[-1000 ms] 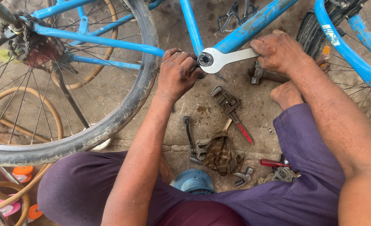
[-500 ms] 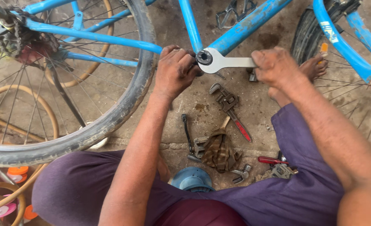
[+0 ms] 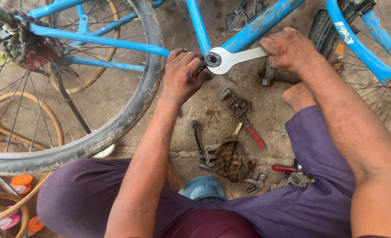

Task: The person sits on the ground and uses a large wrench to tighten a bolt on the bottom bracket of a blue bicycle. They repeatedly apply torque to the wrench and adjust their grip while working on the bicycle frame.

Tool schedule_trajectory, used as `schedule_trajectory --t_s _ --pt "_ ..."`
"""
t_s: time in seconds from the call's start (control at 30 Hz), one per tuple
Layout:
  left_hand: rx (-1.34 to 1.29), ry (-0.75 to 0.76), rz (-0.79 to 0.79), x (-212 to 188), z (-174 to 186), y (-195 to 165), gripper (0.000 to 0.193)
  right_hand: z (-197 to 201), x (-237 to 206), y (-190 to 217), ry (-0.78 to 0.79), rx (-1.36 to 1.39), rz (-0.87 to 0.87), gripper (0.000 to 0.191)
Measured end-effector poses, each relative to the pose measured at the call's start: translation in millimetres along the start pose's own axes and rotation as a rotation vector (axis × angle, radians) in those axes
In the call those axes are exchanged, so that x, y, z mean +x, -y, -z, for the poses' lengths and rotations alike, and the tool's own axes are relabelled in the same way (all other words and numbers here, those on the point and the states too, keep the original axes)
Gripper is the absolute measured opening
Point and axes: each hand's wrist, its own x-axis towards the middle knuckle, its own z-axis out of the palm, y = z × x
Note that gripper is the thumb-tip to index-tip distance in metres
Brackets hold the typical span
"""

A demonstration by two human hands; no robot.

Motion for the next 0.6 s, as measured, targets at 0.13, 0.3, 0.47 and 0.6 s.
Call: schedule_trajectory --t_s 0.13,0.3,0.47,0.6 --pt "-0.006 0.010 0.021 -2 -2 0 0.027 -3 -1 -1 -0.026 -0.054 0.016 0.020" --pt "0.014 0.006 0.012 -3 -3 3 0.025 -3 -2 -2 -0.077 -0.006 0.048 0.020" --pt "-0.007 0.007 0.010 -2 -2 3 0.025 -4 -5 -3 -0.088 -0.007 0.042 0.019" --pt "0.010 0.032 0.039 0 -2 2 0.024 2 -11 0 -0.065 -0.017 -0.033 0.021"
